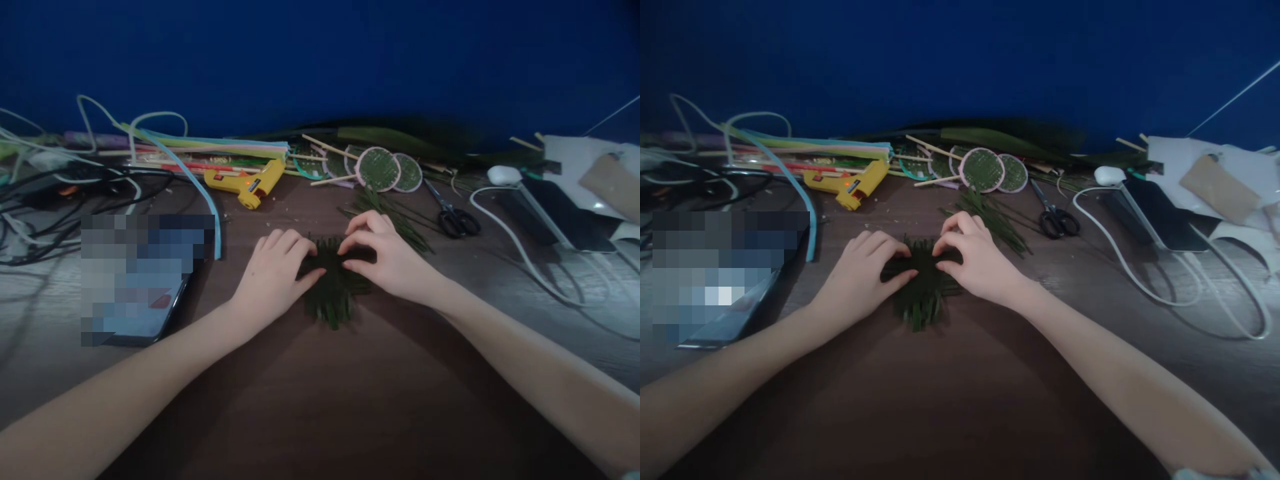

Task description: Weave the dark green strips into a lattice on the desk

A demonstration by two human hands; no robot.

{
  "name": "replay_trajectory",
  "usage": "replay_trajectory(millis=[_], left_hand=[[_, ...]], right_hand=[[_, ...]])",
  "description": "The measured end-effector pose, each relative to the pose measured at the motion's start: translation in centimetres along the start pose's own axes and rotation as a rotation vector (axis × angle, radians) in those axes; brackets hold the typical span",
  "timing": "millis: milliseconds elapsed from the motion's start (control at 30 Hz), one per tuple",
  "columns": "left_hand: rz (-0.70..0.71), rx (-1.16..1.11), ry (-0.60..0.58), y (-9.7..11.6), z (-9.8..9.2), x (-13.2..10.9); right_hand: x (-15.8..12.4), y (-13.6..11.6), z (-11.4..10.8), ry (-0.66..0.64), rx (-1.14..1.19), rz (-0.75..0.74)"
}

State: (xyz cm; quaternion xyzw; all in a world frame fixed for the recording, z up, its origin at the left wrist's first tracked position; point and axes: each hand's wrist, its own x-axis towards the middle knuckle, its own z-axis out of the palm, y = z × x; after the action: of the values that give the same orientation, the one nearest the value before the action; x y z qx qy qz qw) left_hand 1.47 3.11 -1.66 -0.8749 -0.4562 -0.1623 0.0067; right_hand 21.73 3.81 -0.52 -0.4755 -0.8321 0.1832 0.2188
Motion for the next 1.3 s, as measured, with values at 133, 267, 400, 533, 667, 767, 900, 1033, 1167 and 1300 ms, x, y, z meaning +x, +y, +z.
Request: replay_trajectory(millis=[133,267,400,533,667,767,900,1033,1167,1300], left_hand=[[0.004,-0.004,0.005,-0.01,0.01,-0.01],[0.0,0.0,-0.004,-0.02,-0.02,0.01],[0.003,-0.002,-0.008,0.0,0.01,0.03],[0.0,-0.005,-0.01,0.01,0.05,0.04],[-0.003,-0.015,-0.006,0.01,0.04,-0.01],[0.012,-0.012,-0.01,-0.02,0.04,-0.03],[0.02,-0.013,-0.017,-0.04,0.06,0.03],[0.018,-0.012,-0.029,-0.01,0.07,0.08],[0.02,-0.02,-0.02,0.01,0.06,0.06],[-0.024,-0.024,-0.018,0.07,0.03,0.01]], right_hand=[[-0.04,0.08,0.11,0.014,-0.003,-0.005],[-0.05,0.24,0.14,0.015,-0.004,-0.022],[0.03,0.34,0.11,0.007,0.002,-0.02],[0.05,0.38,0.12,0.007,0.007,-0.029],[-0.03,0.24,0.09,-0.01,0.011,-0.017],[-0.07,0.12,0.09,-0.037,0.002,-0.027],[-0.03,0.07,0.12,-0.054,0.002,-0.039],[0.03,0.08,0.13,-0.058,0.006,-0.043],[0.01,0.14,0.09,-0.055,0.013,-0.04],[0.02,0.22,-0.02,-0.029,0.006,-0.003]])
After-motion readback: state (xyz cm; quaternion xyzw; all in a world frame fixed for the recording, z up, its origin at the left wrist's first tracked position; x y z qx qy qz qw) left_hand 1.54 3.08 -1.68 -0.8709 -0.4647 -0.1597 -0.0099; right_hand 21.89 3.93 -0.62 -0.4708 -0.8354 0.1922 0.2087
